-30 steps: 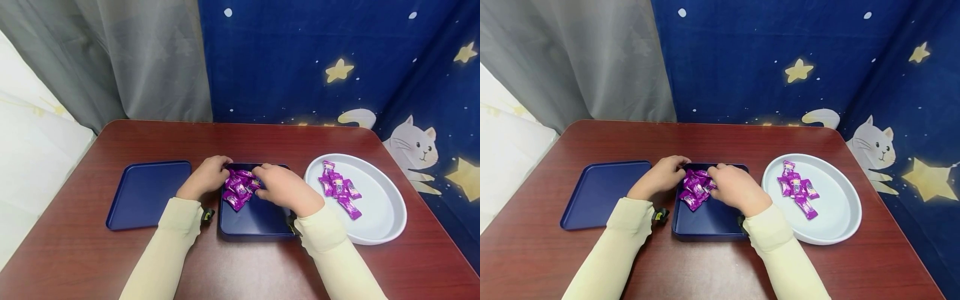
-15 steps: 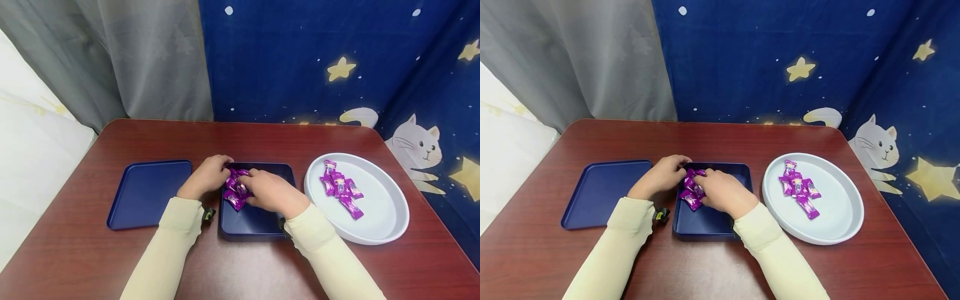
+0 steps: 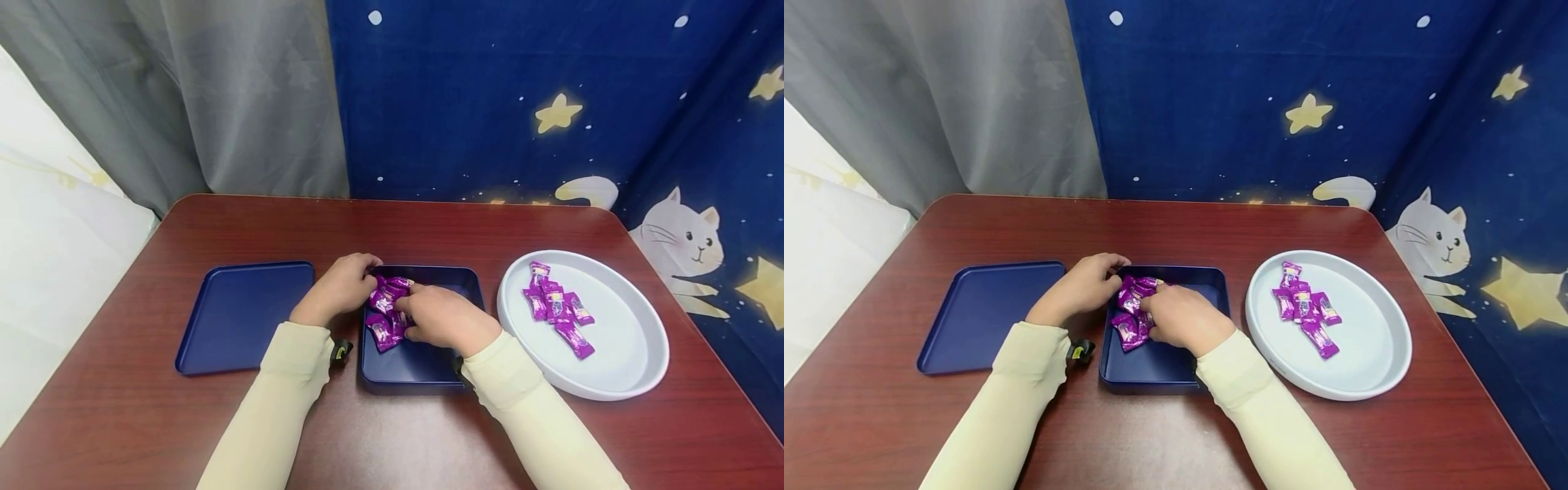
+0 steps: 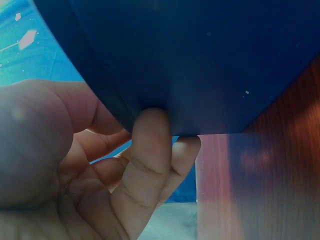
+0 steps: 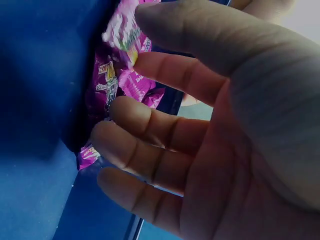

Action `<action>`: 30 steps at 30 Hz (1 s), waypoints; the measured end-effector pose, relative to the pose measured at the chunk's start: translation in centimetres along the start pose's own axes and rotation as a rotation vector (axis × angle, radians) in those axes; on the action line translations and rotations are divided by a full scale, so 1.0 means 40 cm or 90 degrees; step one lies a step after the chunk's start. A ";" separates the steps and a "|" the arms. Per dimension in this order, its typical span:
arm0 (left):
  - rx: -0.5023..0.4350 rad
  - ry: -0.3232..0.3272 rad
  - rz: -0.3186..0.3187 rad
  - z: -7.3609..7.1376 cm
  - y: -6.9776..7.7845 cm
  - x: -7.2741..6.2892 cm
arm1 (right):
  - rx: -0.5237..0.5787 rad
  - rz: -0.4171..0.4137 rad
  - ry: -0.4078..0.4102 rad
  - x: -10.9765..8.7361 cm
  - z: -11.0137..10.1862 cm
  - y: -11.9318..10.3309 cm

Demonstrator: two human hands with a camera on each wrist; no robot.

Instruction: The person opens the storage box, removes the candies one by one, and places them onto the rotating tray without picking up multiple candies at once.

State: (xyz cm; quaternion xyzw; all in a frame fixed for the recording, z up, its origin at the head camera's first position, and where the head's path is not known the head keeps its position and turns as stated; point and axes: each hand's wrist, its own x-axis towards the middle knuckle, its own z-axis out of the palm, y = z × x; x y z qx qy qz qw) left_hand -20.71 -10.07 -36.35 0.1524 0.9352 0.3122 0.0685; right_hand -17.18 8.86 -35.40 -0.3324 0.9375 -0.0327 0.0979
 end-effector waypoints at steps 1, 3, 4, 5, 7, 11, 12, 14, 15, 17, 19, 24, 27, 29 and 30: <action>-0.002 0.001 -0.001 0.000 0.001 -0.001 | 0.001 0.001 -0.003 0.000 0.000 0.000; -0.006 0.001 -0.003 0.001 0.000 -0.001 | 0.001 0.004 -0.008 0.000 0.001 0.000; -0.006 0.001 -0.003 0.002 0.000 -0.001 | 0.001 0.006 -0.009 0.000 0.001 0.000; -0.008 0.001 -0.005 0.002 0.000 -0.001 | 0.000 0.006 -0.010 0.000 0.001 0.000; -0.009 0.002 -0.006 0.003 -0.001 0.000 | -0.002 0.006 -0.008 0.000 0.002 0.000; -0.007 0.004 -0.007 0.004 -0.003 0.002 | 0.001 -0.012 0.003 0.001 0.003 0.000; -0.005 0.004 -0.006 0.004 -0.004 0.003 | 0.003 -0.019 0.002 0.001 0.002 0.000; -0.004 0.004 -0.004 0.004 -0.004 0.003 | 0.006 -0.034 0.000 0.001 0.002 0.000; -0.005 0.004 -0.004 0.004 -0.004 0.002 | 0.007 -0.039 -0.004 0.001 0.001 -0.001; -0.007 0.004 -0.004 0.004 -0.003 0.001 | 0.006 -0.044 -0.014 -0.001 0.002 -0.001; -0.008 0.004 -0.004 0.003 -0.001 0.000 | 0.006 -0.044 -0.021 -0.002 0.002 -0.001; -0.008 0.004 -0.003 0.004 -0.001 -0.001 | 0.013 -0.030 -0.030 -0.004 0.006 -0.001; -0.009 0.005 -0.005 0.004 -0.001 -0.001 | 0.021 -0.022 -0.024 -0.003 0.010 0.001; -0.009 0.006 -0.006 0.005 -0.001 0.000 | 0.024 -0.015 -0.021 -0.003 0.012 0.002; -0.009 0.007 -0.007 0.005 0.000 -0.002 | 0.024 -0.013 -0.020 -0.002 0.013 0.003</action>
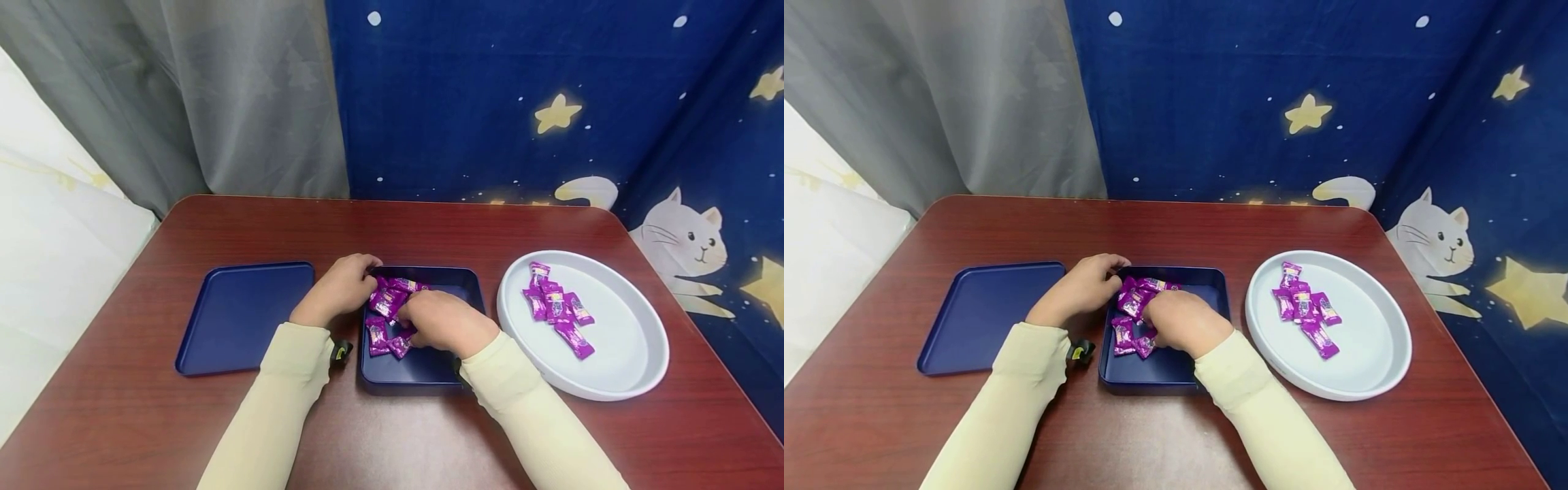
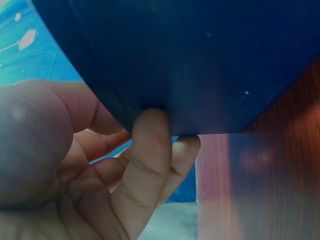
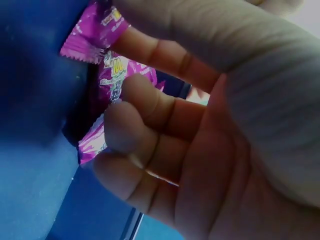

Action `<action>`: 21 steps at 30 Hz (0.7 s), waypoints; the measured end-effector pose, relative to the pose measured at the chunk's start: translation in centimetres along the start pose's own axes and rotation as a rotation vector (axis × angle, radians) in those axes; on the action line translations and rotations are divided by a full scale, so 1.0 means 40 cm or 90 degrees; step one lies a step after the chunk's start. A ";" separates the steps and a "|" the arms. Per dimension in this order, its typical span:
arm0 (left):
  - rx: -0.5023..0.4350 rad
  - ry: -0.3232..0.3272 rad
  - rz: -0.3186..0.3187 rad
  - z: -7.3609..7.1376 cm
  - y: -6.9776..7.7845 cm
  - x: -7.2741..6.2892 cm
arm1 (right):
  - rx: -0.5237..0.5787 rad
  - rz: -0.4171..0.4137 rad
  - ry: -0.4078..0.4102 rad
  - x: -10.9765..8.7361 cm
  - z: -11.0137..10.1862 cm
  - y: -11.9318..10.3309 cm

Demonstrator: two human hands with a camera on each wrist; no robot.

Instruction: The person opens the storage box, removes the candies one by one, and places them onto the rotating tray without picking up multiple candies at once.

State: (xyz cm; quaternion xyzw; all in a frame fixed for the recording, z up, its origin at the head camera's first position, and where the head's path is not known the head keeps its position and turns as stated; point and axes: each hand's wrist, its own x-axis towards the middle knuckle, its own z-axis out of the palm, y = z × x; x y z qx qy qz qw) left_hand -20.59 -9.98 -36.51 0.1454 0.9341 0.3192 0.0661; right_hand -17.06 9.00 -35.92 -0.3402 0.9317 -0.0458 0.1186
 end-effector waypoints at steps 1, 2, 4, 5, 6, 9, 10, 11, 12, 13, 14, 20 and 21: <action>0.000 0.000 0.000 0.000 0.000 0.000 | 0.000 0.005 0.003 0.000 0.001 0.001; 0.001 0.001 0.000 -0.001 0.001 0.000 | -0.002 0.010 0.006 0.000 0.001 0.001; 0.002 0.002 0.001 -0.002 0.002 -0.001 | -0.015 0.023 0.009 -0.001 0.001 0.001; 0.002 0.002 0.001 -0.003 0.002 -0.001 | -0.022 0.030 0.013 -0.002 0.000 0.001; 0.003 0.002 0.001 -0.004 0.002 -0.001 | -0.030 0.041 0.014 -0.003 -0.001 0.000; 0.001 0.002 -0.004 -0.004 0.002 -0.001 | -0.043 0.077 0.011 -0.007 -0.006 -0.001; 0.001 0.002 -0.005 -0.004 0.002 -0.002 | -0.045 0.090 0.008 -0.009 -0.007 0.000; 0.000 0.002 -0.006 -0.003 0.003 -0.002 | -0.043 0.104 0.002 -0.011 -0.010 0.000; 0.000 0.002 -0.007 -0.003 0.003 -0.002 | -0.039 0.118 -0.004 -0.012 -0.012 0.002; -0.001 0.002 -0.008 -0.003 0.004 -0.003 | -0.035 0.130 -0.009 -0.015 -0.014 0.003; -0.001 0.002 -0.007 -0.003 0.004 -0.004 | -0.034 0.142 -0.012 -0.016 -0.015 0.006; -0.003 0.002 -0.003 -0.002 0.004 -0.004 | -0.059 0.180 -0.032 -0.024 -0.022 0.019; -0.004 0.001 -0.003 -0.002 0.003 -0.004 | -0.059 0.181 -0.034 -0.025 -0.023 0.020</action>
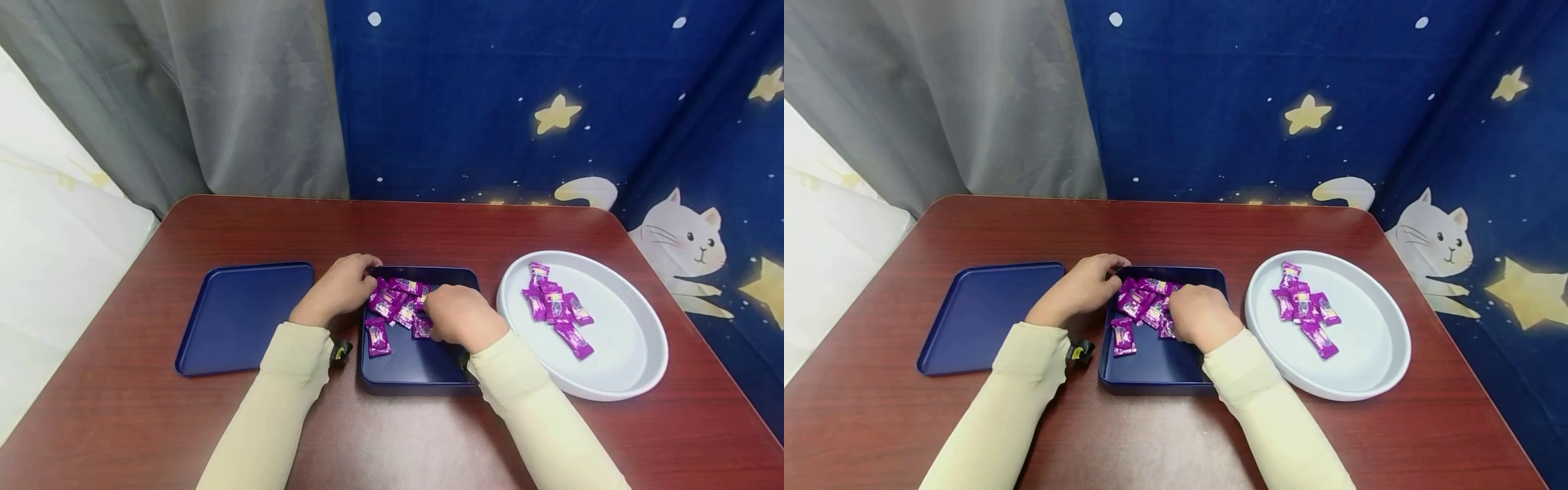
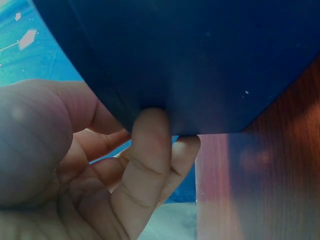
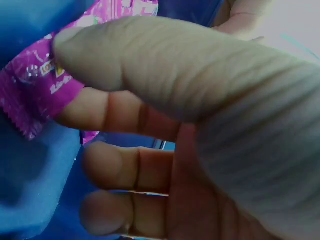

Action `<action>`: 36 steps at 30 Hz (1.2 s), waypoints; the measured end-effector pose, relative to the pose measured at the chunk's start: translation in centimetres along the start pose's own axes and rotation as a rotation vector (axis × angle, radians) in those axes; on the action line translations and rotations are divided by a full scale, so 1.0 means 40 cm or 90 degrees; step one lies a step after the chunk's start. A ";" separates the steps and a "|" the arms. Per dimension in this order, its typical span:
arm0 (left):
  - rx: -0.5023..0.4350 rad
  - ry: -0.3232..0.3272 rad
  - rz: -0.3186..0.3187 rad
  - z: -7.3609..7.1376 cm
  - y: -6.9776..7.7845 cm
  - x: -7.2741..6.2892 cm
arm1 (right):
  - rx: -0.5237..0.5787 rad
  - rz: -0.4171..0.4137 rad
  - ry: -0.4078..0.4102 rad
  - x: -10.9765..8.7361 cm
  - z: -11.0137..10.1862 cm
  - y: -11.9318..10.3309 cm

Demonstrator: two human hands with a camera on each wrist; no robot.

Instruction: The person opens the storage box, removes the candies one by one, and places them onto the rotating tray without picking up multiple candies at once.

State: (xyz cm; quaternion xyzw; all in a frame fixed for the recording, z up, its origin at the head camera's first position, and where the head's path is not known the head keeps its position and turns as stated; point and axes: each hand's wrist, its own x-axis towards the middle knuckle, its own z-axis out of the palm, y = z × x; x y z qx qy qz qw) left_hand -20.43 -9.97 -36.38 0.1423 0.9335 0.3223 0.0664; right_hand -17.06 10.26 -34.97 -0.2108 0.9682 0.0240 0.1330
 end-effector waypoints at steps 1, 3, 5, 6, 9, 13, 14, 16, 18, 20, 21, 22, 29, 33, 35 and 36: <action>-0.001 0.000 -0.001 0.000 0.000 0.000 | 0.004 0.000 -0.003 0.000 -0.001 0.001; -0.002 0.000 -0.002 0.001 -0.001 0.000 | 0.016 -0.007 -0.009 0.000 -0.001 0.004; -0.002 0.000 -0.003 0.001 -0.003 0.001 | 0.032 -0.023 -0.008 0.003 0.000 0.007; -0.002 0.000 -0.004 0.002 -0.004 0.002 | 0.041 -0.034 -0.005 0.004 0.000 0.008; -0.002 -0.001 -0.004 0.002 -0.004 0.003 | 0.058 -0.070 0.006 0.010 0.002 0.010; -0.003 -0.003 -0.004 0.002 -0.003 0.003 | 0.061 -0.102 0.006 0.017 0.010 0.007; -0.003 -0.004 -0.004 0.001 -0.003 0.003 | 0.059 -0.105 0.002 0.018 0.012 0.006; -0.005 -0.006 -0.004 0.001 -0.002 0.004 | 0.057 -0.107 -0.004 0.018 0.015 0.003; -0.008 -0.008 -0.007 0.002 -0.002 0.004 | 0.053 -0.108 -0.006 0.018 0.017 0.002; -0.009 -0.010 -0.007 0.001 -0.001 0.004 | 0.054 -0.109 -0.006 0.017 0.019 0.003; -0.010 -0.010 -0.008 0.001 -0.002 0.004 | 0.054 -0.109 -0.005 0.017 0.020 0.004; -0.010 -0.010 -0.009 0.001 -0.002 0.004 | 0.054 -0.108 -0.004 0.017 0.021 0.005; -0.004 -0.007 -0.005 -0.002 -0.003 0.002 | 0.065 -0.099 -0.012 0.019 0.022 0.011; -0.003 -0.005 -0.004 -0.002 -0.004 0.002 | 0.081 -0.087 -0.022 0.017 0.016 0.013; -0.004 -0.006 -0.007 -0.001 -0.004 0.003 | 0.088 -0.080 -0.026 0.015 0.012 0.016; -0.005 -0.006 -0.010 -0.001 -0.004 0.003 | 0.094 -0.076 -0.026 0.014 0.010 0.017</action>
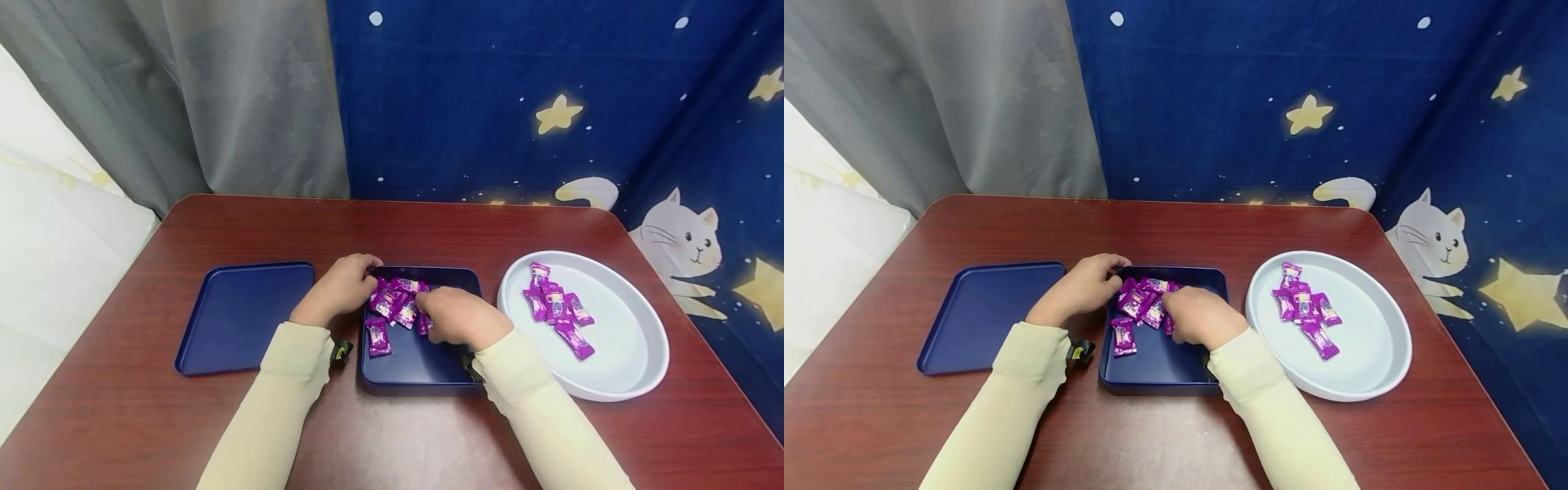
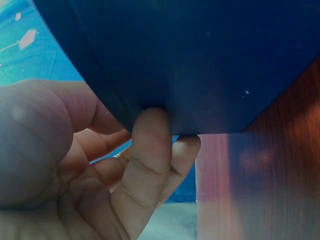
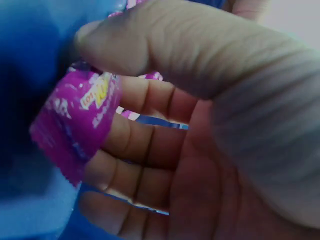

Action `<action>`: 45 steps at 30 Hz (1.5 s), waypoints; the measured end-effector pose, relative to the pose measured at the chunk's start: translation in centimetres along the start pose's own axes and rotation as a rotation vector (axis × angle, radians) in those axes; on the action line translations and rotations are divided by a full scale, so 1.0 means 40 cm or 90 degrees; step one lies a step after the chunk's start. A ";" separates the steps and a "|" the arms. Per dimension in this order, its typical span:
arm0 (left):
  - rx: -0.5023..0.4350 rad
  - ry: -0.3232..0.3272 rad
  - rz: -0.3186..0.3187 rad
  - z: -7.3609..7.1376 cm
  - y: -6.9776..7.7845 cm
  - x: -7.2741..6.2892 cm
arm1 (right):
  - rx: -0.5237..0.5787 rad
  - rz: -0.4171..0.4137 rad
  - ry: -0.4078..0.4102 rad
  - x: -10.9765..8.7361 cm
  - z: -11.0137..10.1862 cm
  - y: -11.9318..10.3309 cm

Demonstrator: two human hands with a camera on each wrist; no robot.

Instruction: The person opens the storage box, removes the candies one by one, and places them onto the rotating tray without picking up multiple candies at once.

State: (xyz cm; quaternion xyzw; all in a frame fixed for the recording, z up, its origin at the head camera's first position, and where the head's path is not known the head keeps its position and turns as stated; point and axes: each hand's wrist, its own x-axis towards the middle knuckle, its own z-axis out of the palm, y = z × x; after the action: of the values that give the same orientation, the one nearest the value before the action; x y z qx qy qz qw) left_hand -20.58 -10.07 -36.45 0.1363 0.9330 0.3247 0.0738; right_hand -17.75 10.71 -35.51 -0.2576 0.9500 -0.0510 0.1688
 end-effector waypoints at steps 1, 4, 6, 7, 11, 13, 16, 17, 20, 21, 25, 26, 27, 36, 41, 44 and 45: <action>0.000 0.000 0.000 0.000 0.000 0.001 | 0.005 0.003 0.001 -0.002 -0.003 0.001; 0.000 -0.001 -0.001 0.001 0.000 0.001 | 0.008 0.011 0.008 -0.007 -0.011 0.006; -0.001 -0.001 -0.001 0.001 0.000 0.001 | 0.013 0.009 0.017 -0.011 -0.018 0.009; -0.001 -0.001 -0.002 0.002 0.000 0.001 | 0.016 0.008 0.022 -0.014 -0.022 0.010; -0.002 -0.002 -0.003 0.001 -0.001 0.000 | 0.028 0.010 0.043 -0.024 -0.035 0.019; -0.003 -0.003 -0.001 0.001 -0.001 0.000 | 0.028 0.007 0.053 -0.030 -0.041 0.025; -0.003 -0.003 0.004 0.000 -0.001 -0.001 | 0.023 -0.002 0.073 -0.039 -0.049 0.034; -0.002 -0.002 0.005 0.000 -0.001 -0.001 | 0.024 -0.005 0.080 -0.041 -0.051 0.038; 0.001 -0.002 0.006 0.000 -0.002 0.000 | 0.025 -0.006 0.098 -0.050 -0.057 0.047; 0.002 -0.002 0.006 0.001 -0.002 0.001 | 0.025 -0.007 0.102 -0.053 -0.059 0.049; 0.001 -0.003 0.003 0.002 0.000 0.001 | 0.028 -0.002 0.110 -0.066 -0.070 0.056; 0.001 -0.003 0.002 0.002 0.000 0.001 | 0.030 0.001 0.111 -0.069 -0.073 0.057; 0.000 -0.003 0.002 0.002 0.000 0.001 | 0.031 0.002 0.114 -0.072 -0.075 0.059; 0.006 0.001 0.007 0.003 -0.003 0.004 | 0.054 0.011 0.133 -0.098 -0.092 0.085; 0.006 0.002 0.007 0.003 -0.004 0.006 | 0.076 0.019 0.148 -0.111 -0.099 0.114; 0.006 0.000 0.008 0.003 -0.005 0.008 | 0.087 0.036 0.153 -0.121 -0.103 0.137; 0.005 0.000 0.007 0.003 -0.005 0.009 | 0.090 0.041 0.154 -0.125 -0.104 0.146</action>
State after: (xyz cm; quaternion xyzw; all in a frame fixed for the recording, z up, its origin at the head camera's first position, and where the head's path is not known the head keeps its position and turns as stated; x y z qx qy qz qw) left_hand -20.94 -10.02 -36.69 0.1420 0.9335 0.3215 0.0715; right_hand -17.89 18.31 -31.20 -0.2065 0.9653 -0.1427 0.0723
